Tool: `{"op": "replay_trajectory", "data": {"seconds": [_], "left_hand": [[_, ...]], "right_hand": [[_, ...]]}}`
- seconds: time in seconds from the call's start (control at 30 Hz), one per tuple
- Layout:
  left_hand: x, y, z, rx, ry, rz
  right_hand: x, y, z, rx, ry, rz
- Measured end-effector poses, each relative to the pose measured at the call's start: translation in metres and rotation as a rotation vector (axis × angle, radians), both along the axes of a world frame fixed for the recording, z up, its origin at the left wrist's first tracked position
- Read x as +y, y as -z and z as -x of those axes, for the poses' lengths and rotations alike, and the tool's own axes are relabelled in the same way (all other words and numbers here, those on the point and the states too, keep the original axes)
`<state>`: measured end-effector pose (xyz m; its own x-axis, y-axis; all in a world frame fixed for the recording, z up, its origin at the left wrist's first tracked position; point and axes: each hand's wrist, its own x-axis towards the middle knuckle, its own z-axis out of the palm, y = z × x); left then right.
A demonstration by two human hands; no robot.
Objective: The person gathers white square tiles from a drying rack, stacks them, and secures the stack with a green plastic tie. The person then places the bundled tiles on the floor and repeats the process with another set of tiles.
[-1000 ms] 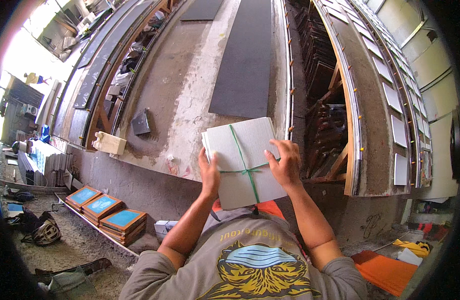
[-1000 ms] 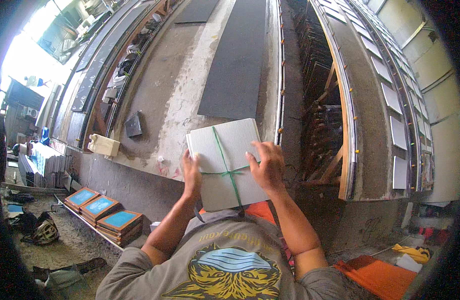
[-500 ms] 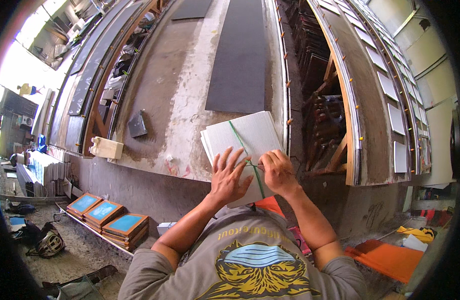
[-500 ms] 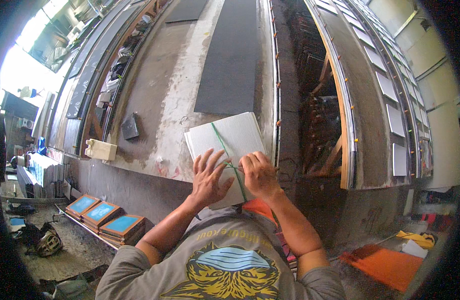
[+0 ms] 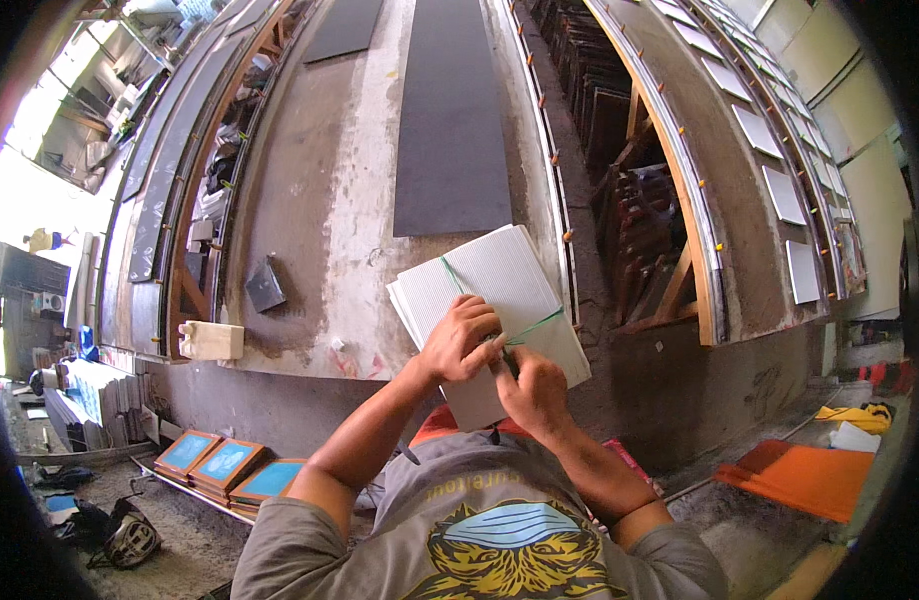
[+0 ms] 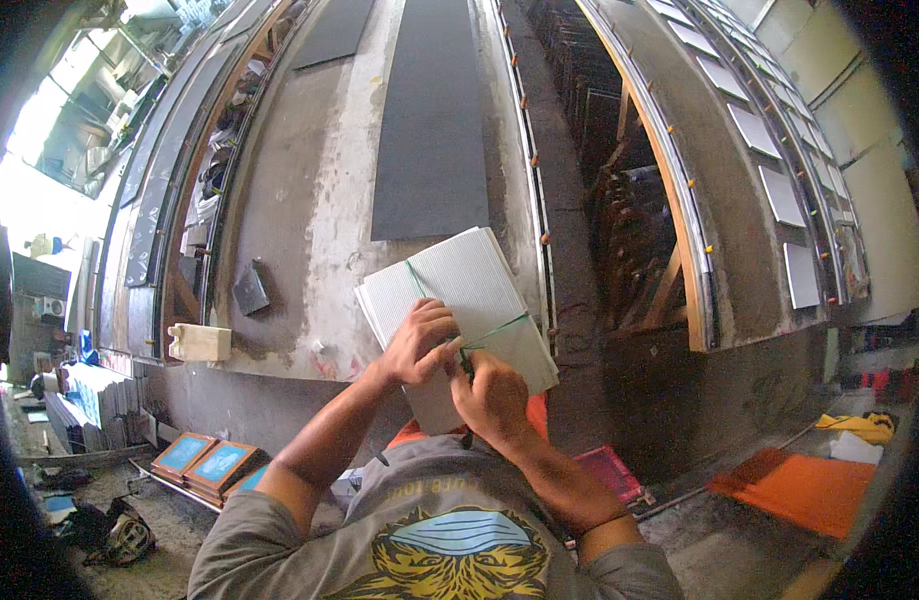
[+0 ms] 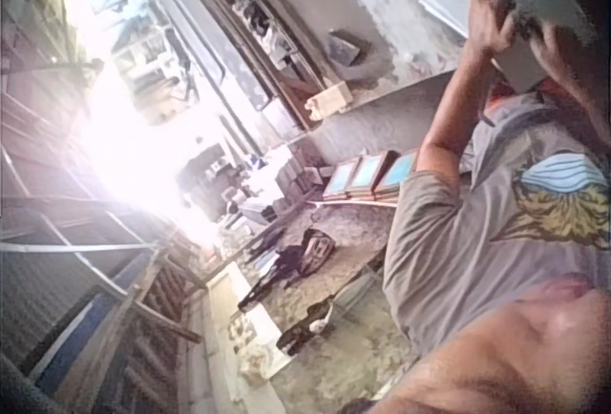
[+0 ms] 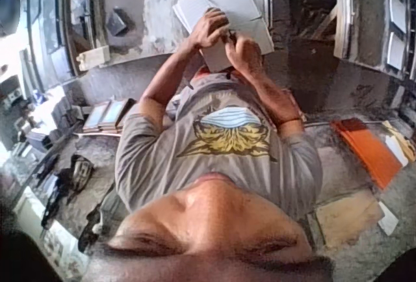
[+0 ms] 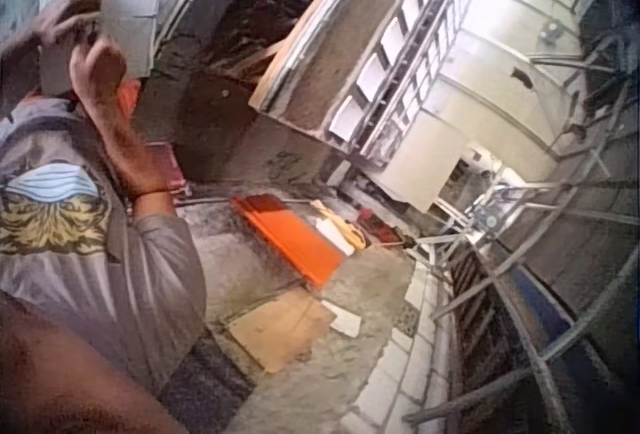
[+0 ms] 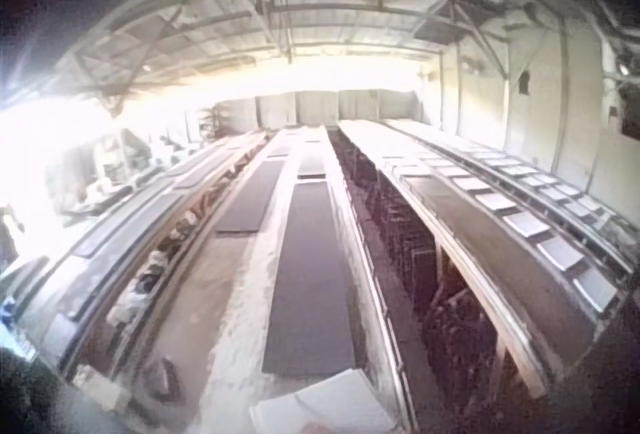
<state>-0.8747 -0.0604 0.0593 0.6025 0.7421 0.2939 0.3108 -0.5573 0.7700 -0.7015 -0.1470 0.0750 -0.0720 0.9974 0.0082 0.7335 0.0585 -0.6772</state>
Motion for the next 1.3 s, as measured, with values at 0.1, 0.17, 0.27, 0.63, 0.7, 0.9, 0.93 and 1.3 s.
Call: {"op": "replay_trajectory", "data": {"seconds": [0.1,0.17,0.27,0.63,0.7,0.9,0.93,1.3], "left_hand": [[0.001,0.004,-0.005,-0.006,-0.037,-0.009],[0.002,0.012,-0.008,0.006,-0.053,-0.039],[-0.001,0.010,-0.006,-0.058,-0.106,-0.068],[0.005,0.009,-0.008,-0.233,-0.144,-0.034],[0.014,-0.001,-0.009,-0.219,-0.056,0.049],[0.033,0.008,-0.011,-0.092,0.115,0.083],[0.033,0.010,-0.009,-0.108,0.138,0.118],[0.046,0.048,0.003,-1.281,-0.085,0.676]], "right_hand": [[0.008,-0.010,-0.002,0.142,0.065,0.167],[0.009,-0.012,-0.003,0.318,0.137,0.209],[0.008,0.005,-0.004,0.515,0.253,0.215],[0.016,0.037,-0.004,0.493,0.191,0.065],[0.014,0.026,-0.006,0.541,0.184,0.023],[0.014,0.022,0.001,0.691,0.188,-0.096],[0.013,0.017,-0.002,0.669,0.161,-0.089],[0.004,0.033,-0.056,0.686,-0.082,-0.321]]}}
